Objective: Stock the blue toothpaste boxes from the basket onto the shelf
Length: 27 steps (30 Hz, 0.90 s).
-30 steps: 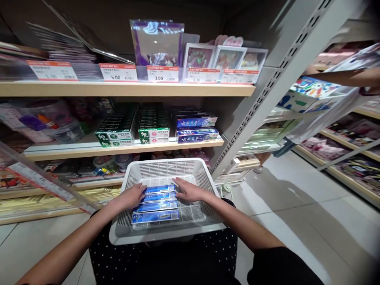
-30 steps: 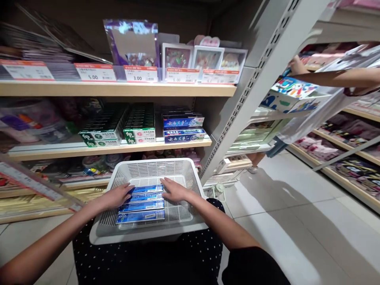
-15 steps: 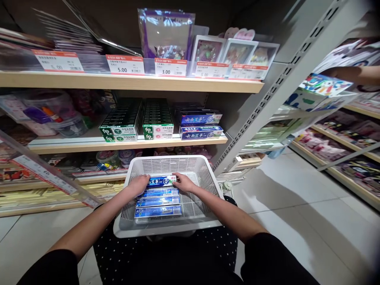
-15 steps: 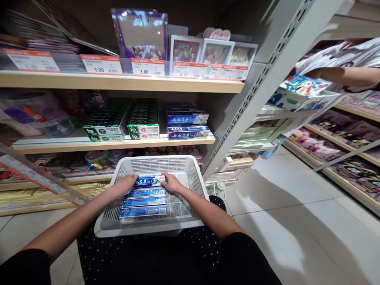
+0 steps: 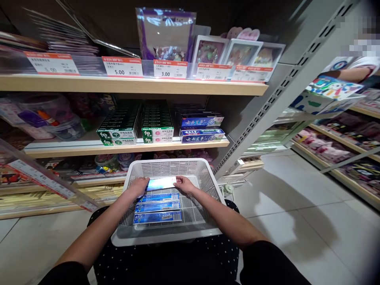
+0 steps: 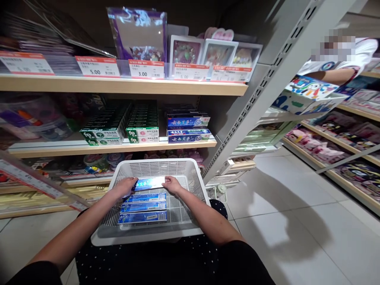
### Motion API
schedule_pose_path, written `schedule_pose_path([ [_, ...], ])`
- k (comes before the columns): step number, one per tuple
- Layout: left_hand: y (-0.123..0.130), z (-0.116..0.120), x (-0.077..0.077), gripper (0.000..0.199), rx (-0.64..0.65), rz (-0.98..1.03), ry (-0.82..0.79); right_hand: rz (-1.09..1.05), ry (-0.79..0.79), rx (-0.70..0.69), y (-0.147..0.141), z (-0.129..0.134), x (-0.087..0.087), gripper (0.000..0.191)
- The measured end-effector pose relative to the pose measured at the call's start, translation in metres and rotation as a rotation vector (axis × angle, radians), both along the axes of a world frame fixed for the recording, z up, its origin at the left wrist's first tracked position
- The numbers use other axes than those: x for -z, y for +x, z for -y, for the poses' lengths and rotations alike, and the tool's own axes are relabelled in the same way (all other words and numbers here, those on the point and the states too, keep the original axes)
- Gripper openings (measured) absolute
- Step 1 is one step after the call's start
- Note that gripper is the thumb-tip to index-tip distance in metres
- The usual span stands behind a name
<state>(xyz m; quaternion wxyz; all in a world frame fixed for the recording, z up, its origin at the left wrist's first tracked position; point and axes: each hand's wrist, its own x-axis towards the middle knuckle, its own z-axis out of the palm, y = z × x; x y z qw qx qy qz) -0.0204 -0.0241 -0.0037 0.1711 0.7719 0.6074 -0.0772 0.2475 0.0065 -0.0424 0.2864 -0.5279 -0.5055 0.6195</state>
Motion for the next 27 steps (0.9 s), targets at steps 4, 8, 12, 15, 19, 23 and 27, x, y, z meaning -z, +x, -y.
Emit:
schedule_pose_path([
  [4, 0.000, 0.001, -0.002, 0.054, 0.000, 0.006, -0.002, -0.012, -0.028, 0.008, 0.001, 0.001, -0.005, 0.033],
  [8, 0.000, 0.001, -0.005, 0.059, -0.026, 0.025, 0.009, -0.061, -0.078, -0.012, 0.003, 0.003, -0.015, 0.030],
  [12, -0.001, 0.001, -0.009, 0.067, -0.087, 0.112, 0.036, -0.113, -0.102, -0.016, 0.005, 0.004, -0.027, 0.028],
  [15, -0.002, 0.001, -0.015, 0.065, -0.170, 0.298, 0.086, -0.095, -0.028, 0.002, 0.008, 0.001, -0.038, 0.029],
  [19, -0.001, 0.000, -0.031, 0.066, -0.230, 0.503, 0.176, -0.028, 0.150, 0.021, 0.016, -0.006, -0.058, 0.033],
  [23, 0.013, -0.002, -0.059, 0.066, -0.313, 0.810, 0.241, 0.009, 0.357, 0.129, 0.034, -0.009, -0.093, 0.055],
  [27, 0.053, -0.010, -0.103, 0.067, -0.371, 1.094, 0.370, 0.057, 0.571, 0.280, 0.064, -0.015, -0.142, 0.065],
])
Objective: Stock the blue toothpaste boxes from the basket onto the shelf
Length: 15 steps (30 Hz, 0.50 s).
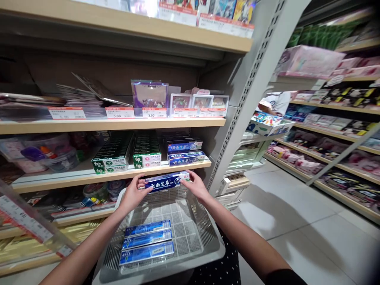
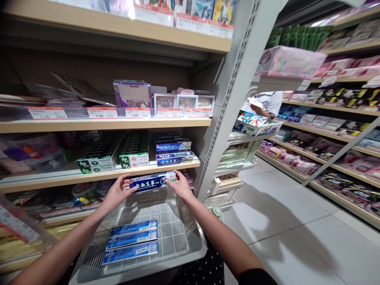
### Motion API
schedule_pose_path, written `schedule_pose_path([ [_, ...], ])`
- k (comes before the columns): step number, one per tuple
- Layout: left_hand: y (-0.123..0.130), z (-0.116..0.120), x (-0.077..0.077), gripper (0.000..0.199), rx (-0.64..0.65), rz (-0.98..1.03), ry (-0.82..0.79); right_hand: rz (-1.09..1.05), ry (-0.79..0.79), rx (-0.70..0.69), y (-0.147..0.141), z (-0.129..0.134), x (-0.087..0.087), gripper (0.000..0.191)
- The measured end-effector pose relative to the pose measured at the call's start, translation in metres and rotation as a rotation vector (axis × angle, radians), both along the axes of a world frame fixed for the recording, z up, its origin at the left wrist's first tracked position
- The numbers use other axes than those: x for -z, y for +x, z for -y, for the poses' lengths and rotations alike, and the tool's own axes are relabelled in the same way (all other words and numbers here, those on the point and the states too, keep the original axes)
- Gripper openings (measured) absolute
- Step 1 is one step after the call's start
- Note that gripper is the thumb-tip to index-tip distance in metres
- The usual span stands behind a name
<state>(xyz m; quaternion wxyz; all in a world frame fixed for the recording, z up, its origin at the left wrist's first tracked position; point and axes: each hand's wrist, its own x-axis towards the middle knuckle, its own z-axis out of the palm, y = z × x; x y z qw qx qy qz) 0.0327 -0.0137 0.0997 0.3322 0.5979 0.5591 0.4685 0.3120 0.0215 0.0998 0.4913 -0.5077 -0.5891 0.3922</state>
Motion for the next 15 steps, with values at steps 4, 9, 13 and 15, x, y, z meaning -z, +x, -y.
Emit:
schedule_pose_path([
  [4, 0.054, -0.024, -0.048, 0.054, 0.024, 0.202, 0.202, 0.034, 0.203, 0.120, 0.037, -0.026, -0.048, 0.073],
  [9, 0.107, -0.069, -0.071, 0.047, -0.023, 0.221, 0.343, 0.050, 0.324, 0.184, 0.072, -0.072, -0.075, 0.078],
  [13, 0.129, -0.094, -0.056, 0.044, -0.159, 0.039, 0.374, 0.241, 0.298, 0.293, 0.084, -0.098, -0.067, 0.078],
  [15, 0.133, -0.100, -0.049, 0.042, -0.235, -0.073, 0.384, 0.287, 0.295, 0.309, 0.086, -0.107, -0.060, 0.079],
])
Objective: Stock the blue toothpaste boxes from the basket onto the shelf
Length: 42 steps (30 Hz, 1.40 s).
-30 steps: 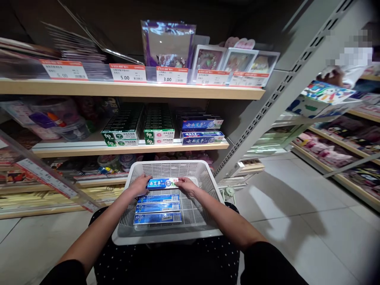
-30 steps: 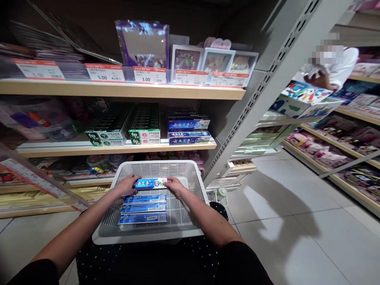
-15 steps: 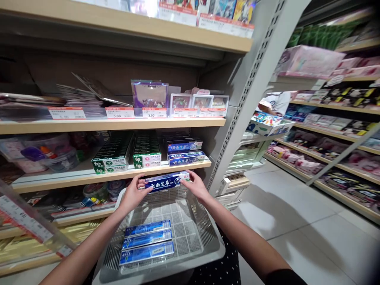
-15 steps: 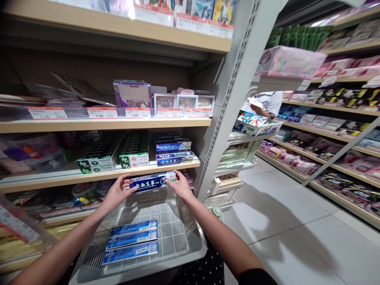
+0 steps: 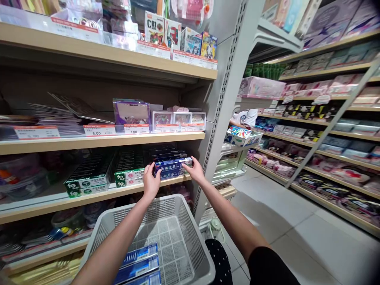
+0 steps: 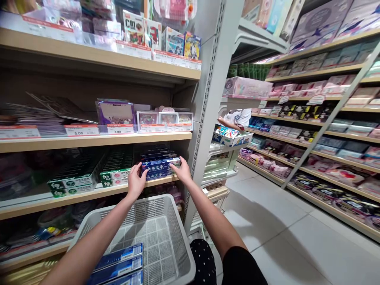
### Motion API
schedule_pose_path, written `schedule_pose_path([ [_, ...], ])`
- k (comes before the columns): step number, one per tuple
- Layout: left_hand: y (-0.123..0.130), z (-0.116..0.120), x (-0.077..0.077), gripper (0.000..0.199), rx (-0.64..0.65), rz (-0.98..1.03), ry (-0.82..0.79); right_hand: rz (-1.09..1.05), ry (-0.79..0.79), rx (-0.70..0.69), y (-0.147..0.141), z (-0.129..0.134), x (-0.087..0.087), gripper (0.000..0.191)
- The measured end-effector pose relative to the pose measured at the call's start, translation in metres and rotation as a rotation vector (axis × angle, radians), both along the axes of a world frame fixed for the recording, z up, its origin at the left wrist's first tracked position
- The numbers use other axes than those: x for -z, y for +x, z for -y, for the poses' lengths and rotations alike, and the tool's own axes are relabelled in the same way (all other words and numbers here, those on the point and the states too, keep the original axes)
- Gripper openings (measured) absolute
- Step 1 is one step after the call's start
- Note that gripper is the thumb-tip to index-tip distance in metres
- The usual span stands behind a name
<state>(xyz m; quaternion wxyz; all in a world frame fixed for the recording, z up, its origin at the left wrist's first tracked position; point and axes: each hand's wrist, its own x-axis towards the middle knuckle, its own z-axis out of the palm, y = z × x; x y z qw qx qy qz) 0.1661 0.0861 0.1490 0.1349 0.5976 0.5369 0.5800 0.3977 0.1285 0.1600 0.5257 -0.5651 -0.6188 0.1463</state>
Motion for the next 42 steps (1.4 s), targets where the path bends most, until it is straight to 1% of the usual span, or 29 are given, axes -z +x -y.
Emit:
schedule_pose_path([
  [2, 0.002, -0.004, 0.002, 0.041, -0.044, -0.067, 0.007, 0.020, 0.010, -0.004, 0.000, -0.006, 0.004, 0.078],
  [6, 0.003, -0.011, -0.004, 0.037, -0.072, -0.135, -0.017, 0.041, 0.024, -0.060, -0.002, -0.014, 0.002, 0.070],
  [10, 0.004, -0.017, -0.008, 0.035, -0.104, -0.157, -0.086, 0.047, 0.023, -0.071, -0.004, -0.021, -0.001, 0.067],
  [15, 0.006, -0.024, -0.007, 0.034, -0.166, -0.187, -0.134, 0.043, 0.022, -0.071, -0.006, -0.033, 0.002, 0.067],
  [20, 0.008, -0.032, -0.004, 0.027, -0.220, -0.179, -0.128, 0.045, 0.030, -0.055, -0.007, -0.036, 0.005, 0.065],
  [23, 0.009, -0.034, -0.003, 0.026, -0.222, -0.162, -0.121, 0.057, 0.023, -0.041, -0.008, -0.036, 0.004, 0.066],
  [25, 0.009, -0.030, -0.003, 0.030, -0.182, -0.146, -0.094, 0.052, 0.017, -0.049, -0.008, -0.034, 0.004, 0.069],
  [27, 0.008, -0.021, -0.002, 0.038, -0.112, -0.130, -0.032, 0.050, 0.042, -0.041, -0.009, -0.030, 0.003, 0.075],
  [30, -0.001, 0.009, -0.002, 0.050, 0.052, -0.164, 0.073, 0.047, 0.157, 0.034, -0.013, -0.012, 0.002, 0.081],
  [32, -0.014, 0.037, -0.001, 0.052, 0.172, -0.234, 0.112, 0.040, 0.264, 0.064, -0.020, 0.011, 0.002, 0.077],
  [33, -0.023, 0.052, 0.001, 0.052, 0.227, -0.278, 0.117, 0.041, 0.312, 0.055, -0.025, 0.025, 0.004, 0.074],
  [35, -0.047, 0.080, 0.007, 0.051, 0.335, -0.388, 0.081, 0.078, 0.365, -0.013, -0.038, 0.058, 0.008, 0.067],
  [37, -0.075, 0.105, 0.018, 0.050, 0.450, -0.527, -0.037, 0.171, 0.317, -0.174, -0.053, 0.093, 0.018, 0.063],
  [39, -0.107, 0.125, 0.034, 0.055, 0.563, -0.670, -0.235, 0.290, 0.187, -0.418, -0.069, 0.125, 0.035, 0.061],
  [41, -0.136, 0.143, 0.054, 0.070, 0.643, -0.785, -0.484, 0.407, 0.012, -0.666, -0.085, 0.150, 0.058, 0.068],
  [42, -0.149, 0.151, 0.064, 0.079, 0.667, -0.834, -0.613, 0.466, -0.081, -0.775, -0.092, 0.159, 0.070, 0.075],
])
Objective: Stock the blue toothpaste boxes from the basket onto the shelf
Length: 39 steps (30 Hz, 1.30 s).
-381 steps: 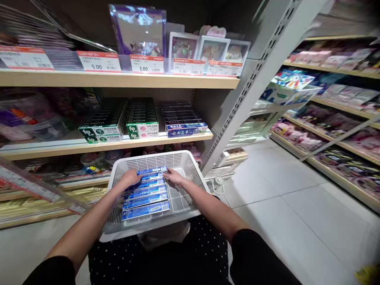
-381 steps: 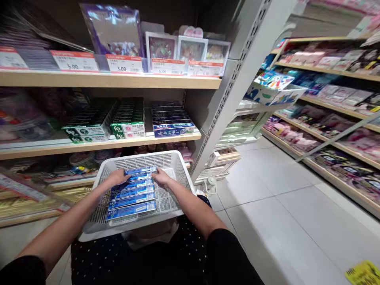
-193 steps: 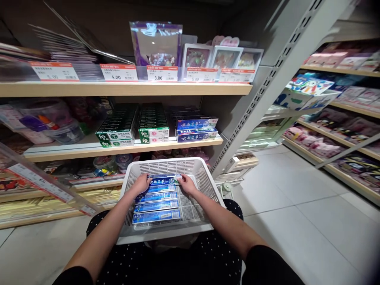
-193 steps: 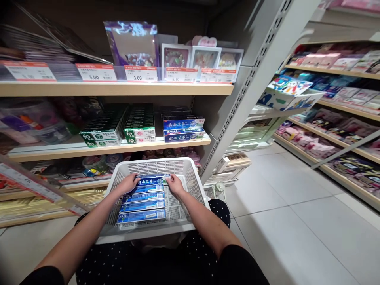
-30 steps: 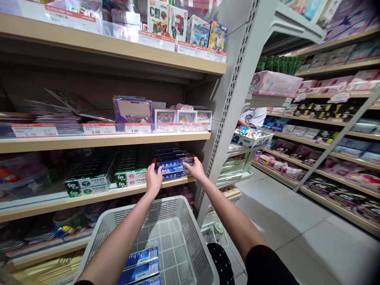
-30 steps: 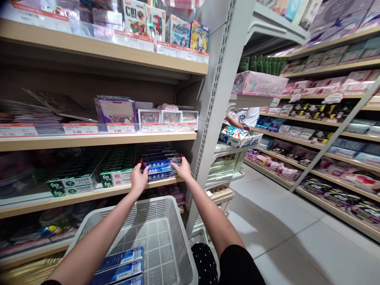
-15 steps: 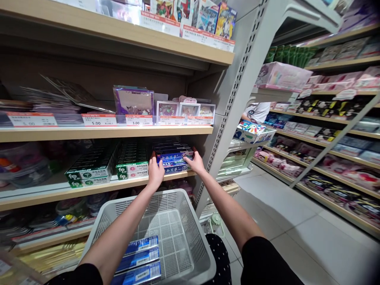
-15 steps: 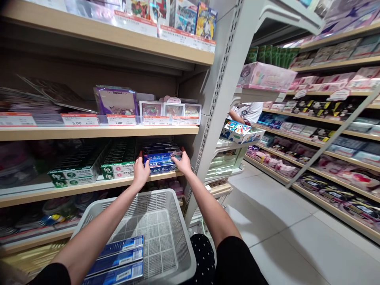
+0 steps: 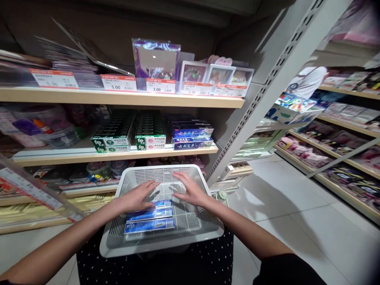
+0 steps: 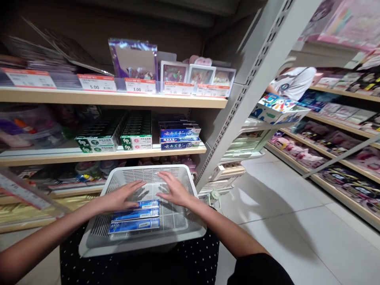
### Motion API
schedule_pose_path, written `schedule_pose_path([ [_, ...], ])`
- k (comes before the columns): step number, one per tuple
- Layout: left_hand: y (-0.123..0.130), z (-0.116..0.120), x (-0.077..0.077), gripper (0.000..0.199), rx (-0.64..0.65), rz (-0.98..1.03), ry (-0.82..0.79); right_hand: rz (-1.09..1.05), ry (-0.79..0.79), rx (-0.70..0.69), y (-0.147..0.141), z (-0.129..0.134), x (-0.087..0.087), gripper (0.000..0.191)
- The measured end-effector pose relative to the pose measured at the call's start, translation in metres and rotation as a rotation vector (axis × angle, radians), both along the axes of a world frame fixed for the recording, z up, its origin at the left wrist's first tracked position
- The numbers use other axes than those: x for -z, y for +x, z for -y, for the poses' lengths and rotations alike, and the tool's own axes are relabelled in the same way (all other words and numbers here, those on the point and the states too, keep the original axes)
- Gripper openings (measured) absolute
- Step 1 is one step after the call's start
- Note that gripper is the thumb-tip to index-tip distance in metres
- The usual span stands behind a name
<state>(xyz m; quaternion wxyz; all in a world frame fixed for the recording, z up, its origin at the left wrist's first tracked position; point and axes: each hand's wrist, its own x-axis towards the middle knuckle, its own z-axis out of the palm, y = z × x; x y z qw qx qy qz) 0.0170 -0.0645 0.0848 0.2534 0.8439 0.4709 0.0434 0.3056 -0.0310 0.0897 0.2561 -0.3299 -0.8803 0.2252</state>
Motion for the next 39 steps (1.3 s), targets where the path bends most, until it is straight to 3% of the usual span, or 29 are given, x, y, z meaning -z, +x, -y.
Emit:
schedule_pose_path([
  [4, -0.028, 0.028, 0.035, 0.103, -0.005, -0.262, -0.275, 0.334, -0.215, -0.249, -0.025, 0.023, 0.051, 0.115],
  [8, -0.026, 0.045, 0.054, 0.115, -0.002, -0.371, -0.216, 0.504, -0.225, -0.303, -0.044, 0.031, 0.082, 0.128],
  [12, -0.018, 0.046, 0.059, 0.111, -0.019, -0.364, -0.159, 0.507, -0.155, -0.290, -0.046, 0.020, 0.089, 0.126],
  [16, -0.009, 0.025, 0.060, 0.113, -0.035, -0.328, -0.178, 0.523, -0.138, -0.305, -0.034, -0.009, 0.088, 0.125],
  [22, 0.005, -0.016, 0.063, 0.124, -0.049, -0.332, -0.241, 0.581, -0.325, -0.232, -0.014, -0.044, 0.084, 0.129],
  [25, 0.002, -0.027, 0.070, 0.121, -0.059, -0.290, -0.277, 0.509, -0.477, -0.178, -0.011, -0.046, 0.085, 0.116],
  [27, -0.003, -0.032, 0.078, 0.100, -0.084, -0.214, -0.252, 0.385, -0.495, -0.133, -0.012, -0.046, 0.089, 0.094],
  [29, -0.007, -0.035, 0.087, 0.071, -0.129, -0.136, -0.197, 0.250, -0.447, -0.074, -0.016, -0.046, 0.097, 0.070],
  [31, -0.009, -0.037, 0.094, 0.055, -0.191, -0.074, -0.149, 0.146, -0.378, -0.012, -0.020, -0.048, 0.106, 0.052],
  [35, -0.006, -0.040, 0.099, 0.052, -0.365, -0.001, -0.112, 0.031, -0.344, 0.155, -0.028, -0.052, 0.122, 0.038],
  [39, -0.006, -0.045, 0.101, 0.059, -0.614, -0.006, -0.197, -0.004, -0.477, 0.381, -0.029, -0.054, 0.131, 0.044],
])
